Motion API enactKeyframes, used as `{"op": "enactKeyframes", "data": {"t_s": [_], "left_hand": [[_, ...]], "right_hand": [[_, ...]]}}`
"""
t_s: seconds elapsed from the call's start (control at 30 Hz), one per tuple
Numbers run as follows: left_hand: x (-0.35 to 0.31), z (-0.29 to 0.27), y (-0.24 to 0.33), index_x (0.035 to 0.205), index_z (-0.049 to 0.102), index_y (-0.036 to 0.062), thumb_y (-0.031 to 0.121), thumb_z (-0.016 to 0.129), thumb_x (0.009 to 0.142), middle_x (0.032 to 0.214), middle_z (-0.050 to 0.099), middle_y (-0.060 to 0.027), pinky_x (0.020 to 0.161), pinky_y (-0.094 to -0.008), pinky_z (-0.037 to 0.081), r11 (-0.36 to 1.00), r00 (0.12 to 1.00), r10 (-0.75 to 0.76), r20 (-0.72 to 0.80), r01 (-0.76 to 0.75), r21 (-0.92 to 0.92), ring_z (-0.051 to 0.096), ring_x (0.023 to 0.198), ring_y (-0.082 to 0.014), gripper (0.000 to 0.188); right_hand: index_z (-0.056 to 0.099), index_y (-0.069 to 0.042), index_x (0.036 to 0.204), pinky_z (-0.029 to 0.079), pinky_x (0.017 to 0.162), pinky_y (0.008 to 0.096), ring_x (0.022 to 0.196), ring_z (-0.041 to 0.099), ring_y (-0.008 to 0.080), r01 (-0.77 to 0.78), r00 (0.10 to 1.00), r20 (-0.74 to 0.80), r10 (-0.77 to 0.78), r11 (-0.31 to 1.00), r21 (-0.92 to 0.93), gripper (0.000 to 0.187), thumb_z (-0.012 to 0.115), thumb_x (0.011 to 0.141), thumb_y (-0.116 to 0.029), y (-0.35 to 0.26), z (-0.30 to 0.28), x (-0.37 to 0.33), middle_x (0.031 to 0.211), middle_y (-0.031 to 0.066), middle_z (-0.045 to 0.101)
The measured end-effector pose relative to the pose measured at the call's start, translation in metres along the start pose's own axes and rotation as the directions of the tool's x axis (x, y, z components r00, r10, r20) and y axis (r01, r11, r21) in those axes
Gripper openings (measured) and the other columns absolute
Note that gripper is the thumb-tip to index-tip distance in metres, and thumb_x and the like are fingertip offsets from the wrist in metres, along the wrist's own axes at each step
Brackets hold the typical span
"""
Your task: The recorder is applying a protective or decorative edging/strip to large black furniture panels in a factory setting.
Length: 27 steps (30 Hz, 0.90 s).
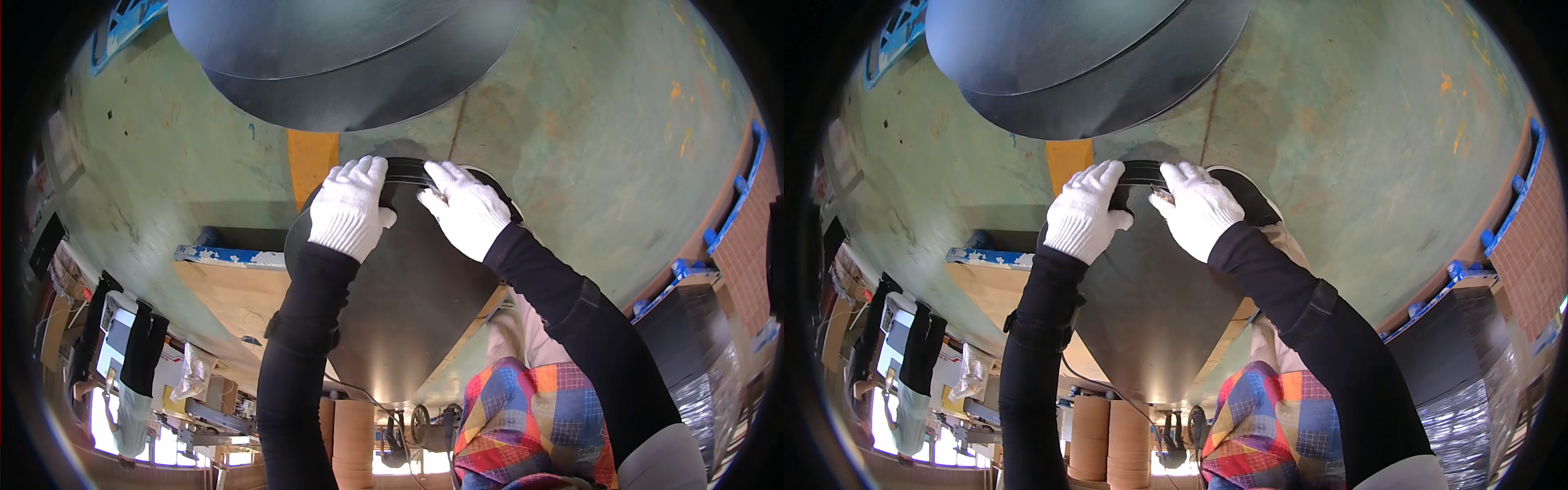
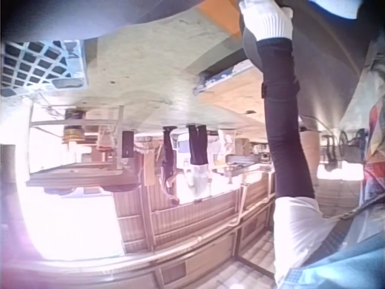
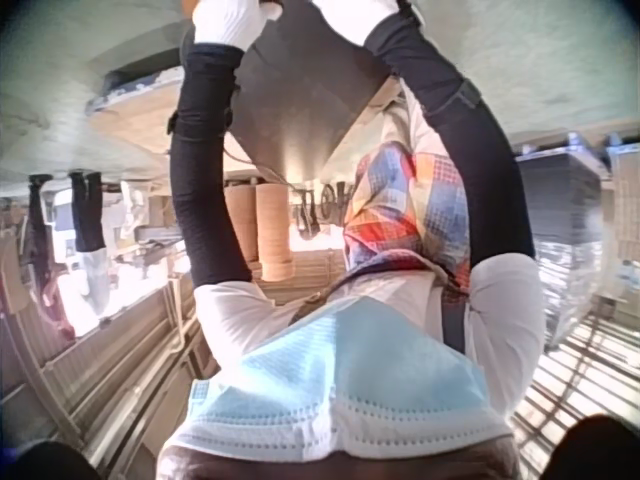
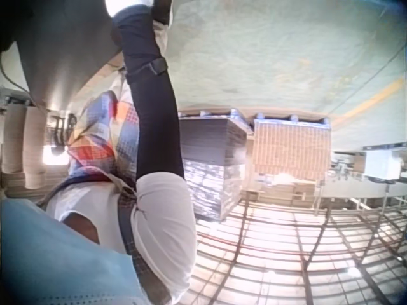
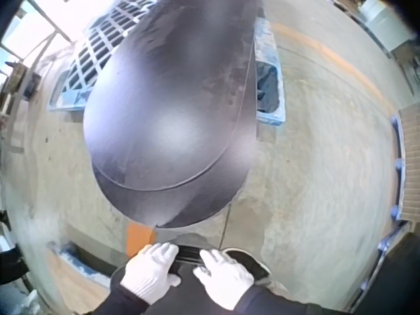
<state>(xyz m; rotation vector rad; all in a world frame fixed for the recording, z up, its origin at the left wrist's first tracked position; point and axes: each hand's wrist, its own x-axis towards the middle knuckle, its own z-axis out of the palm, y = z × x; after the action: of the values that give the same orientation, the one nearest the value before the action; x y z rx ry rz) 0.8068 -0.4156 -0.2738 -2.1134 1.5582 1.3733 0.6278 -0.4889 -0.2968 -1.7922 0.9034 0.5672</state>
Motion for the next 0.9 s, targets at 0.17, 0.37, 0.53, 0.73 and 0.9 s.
{"op": "enactKeyframes", "data": {"t_s": [0.17,0.37,0.53,0.73,0.9], "left_hand": [[-0.0063,0.0066,-0.003,0.118,0.053,0.0039,0.011,0.078,0.067,0.121,0.061,-0.0138,0.094,-0.0423,0.047,0.997,0.988,0.066,-0.141,-0.072,-0.038,0.056,0.11,-0.0346,0.058],[-0.0042,0.0053,-0.0013,0.118,0.054,0.0041,0.01,0.078,0.068,0.122,0.06,-0.0144,0.094,-0.0423,0.047,0.998,0.993,0.047,-0.107,-0.05,-0.024,0.056,0.112,-0.035,0.056],[-0.0032,0.0052,-0.002,0.118,0.054,0.004,0.011,0.078,0.069,0.121,0.06,-0.0144,0.095,-0.0421,0.047,0.999,0.995,0.031,-0.097,-0.034,-0.025,0.056,0.113,-0.0349,0.055],[-0.0044,0.0046,-0.0015,0.119,0.054,0.0035,0.011,0.078,0.069,0.124,0.06,-0.0149,0.096,-0.0418,0.047,0.999,0.995,0.03,-0.095,-0.032,-0.022,0.055,0.115,-0.0349,0.056],[-0.0047,0.0069,-0.0015,0.122,0.054,0.0032,0.011,0.078,0.07,0.127,0.059,-0.0149,0.097,-0.0413,0.046,0.999,0.994,0.037,-0.105,-0.039,-0.015,0.054,0.117,-0.0346,0.058]], "right_hand": [[0.05,0.001,0.129,0.046,0.097,0.0447,0.117,0.054,0.0353,0.095,0.975,-0.2,-0.098,0.995,-0.021,0.048,0.051,0.096,-0.035,0.0036,0.0132,-0.0098,0.124,0.0205,0.056],[0.05,0.001,0.129,0.047,0.096,0.043,0.115,0.055,0.0349,0.058,0.989,-0.132,-0.059,0.998,-0.01,0.048,0.053,0.095,-0.033,0.0025,0.0077,-0.0081,0.124,0.0204,0.056],[0.049,0.001,0.129,0.048,0.095,0.0431,0.114,0.056,0.0349,0.063,0.989,-0.133,-0.067,0.997,-0.033,0.049,0.054,0.095,-0.032,0.0012,0.0051,-0.0076,0.122,0.0205,0.057],[0.049,0.002,0.129,0.048,0.094,0.0434,0.112,0.057,0.0351,0.073,0.986,-0.146,-0.077,0.997,-0.028,0.048,0.055,0.095,-0.032,0.0014,0.0056,-0.0079,0.12,0.0209,0.057],[0.05,0.002,0.128,0.048,0.093,0.0436,0.111,0.057,0.0356,0.094,0.98,-0.171,-0.1,0.995,-0.04,0.048,0.055,0.094,-0.032,0.0033,0.0079,-0.0087,0.119,0.0213,0.057]]}}
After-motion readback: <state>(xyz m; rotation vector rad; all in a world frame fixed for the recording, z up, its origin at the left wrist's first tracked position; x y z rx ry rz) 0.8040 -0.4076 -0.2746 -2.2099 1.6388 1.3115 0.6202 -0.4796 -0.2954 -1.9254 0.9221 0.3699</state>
